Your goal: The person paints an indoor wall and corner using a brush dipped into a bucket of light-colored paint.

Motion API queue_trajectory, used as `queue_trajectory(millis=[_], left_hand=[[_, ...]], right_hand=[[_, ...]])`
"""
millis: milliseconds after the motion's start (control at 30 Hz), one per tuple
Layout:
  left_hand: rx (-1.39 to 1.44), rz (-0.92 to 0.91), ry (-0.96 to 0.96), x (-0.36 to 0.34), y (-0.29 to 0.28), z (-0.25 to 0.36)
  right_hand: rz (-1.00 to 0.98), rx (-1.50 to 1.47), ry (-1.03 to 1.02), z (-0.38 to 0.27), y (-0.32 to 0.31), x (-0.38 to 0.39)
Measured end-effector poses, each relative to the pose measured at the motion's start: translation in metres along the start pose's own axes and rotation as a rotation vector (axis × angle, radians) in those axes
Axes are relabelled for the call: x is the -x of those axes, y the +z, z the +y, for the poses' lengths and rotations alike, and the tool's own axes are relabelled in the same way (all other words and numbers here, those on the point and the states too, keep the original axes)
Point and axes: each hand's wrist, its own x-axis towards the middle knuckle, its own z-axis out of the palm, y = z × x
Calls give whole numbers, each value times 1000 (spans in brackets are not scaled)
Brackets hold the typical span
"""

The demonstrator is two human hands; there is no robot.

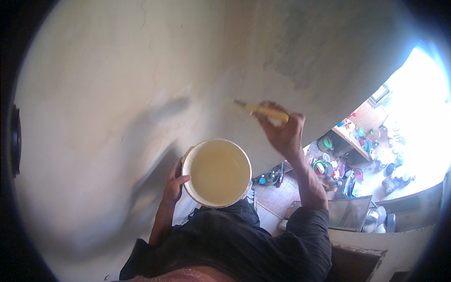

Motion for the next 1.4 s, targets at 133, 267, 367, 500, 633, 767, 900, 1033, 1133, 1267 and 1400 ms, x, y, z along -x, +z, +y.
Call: queue_trajectory(millis=[133,267,367,500,633,767,900,1033,1133,1267,1400], left_hand=[[27,-18,-22,1,-2,-2],[8,46,14,6,3,3],[12,44,33,9,3,5],[24,9,26,4,2,3],[-5,36,23,7,-1,1],[11,76,18,10,0,6],[-13,46,18,6,6,9],[-16,10,26,2,11,13],[-8,48,25,9,3,7],[15,21,35,4,7,4],[-2,-2,37,2,4,5]], right_hand=[[78,182,-43,68,21,-61],[-80,317,13,139,63,-106],[-135,500,-35,170,88,-130],[-77,661,-160,193,84,-167],[131,614,-402,143,65,-203],[134,692,-543,105,58,-205],[42,833,-649,166,81,-161],[-145,535,-557,230,123,-86],[-278,564,-399,216,139,-77],[-338,735,-164,192,112,-143],[-94,849,-284,135,65,-234]])
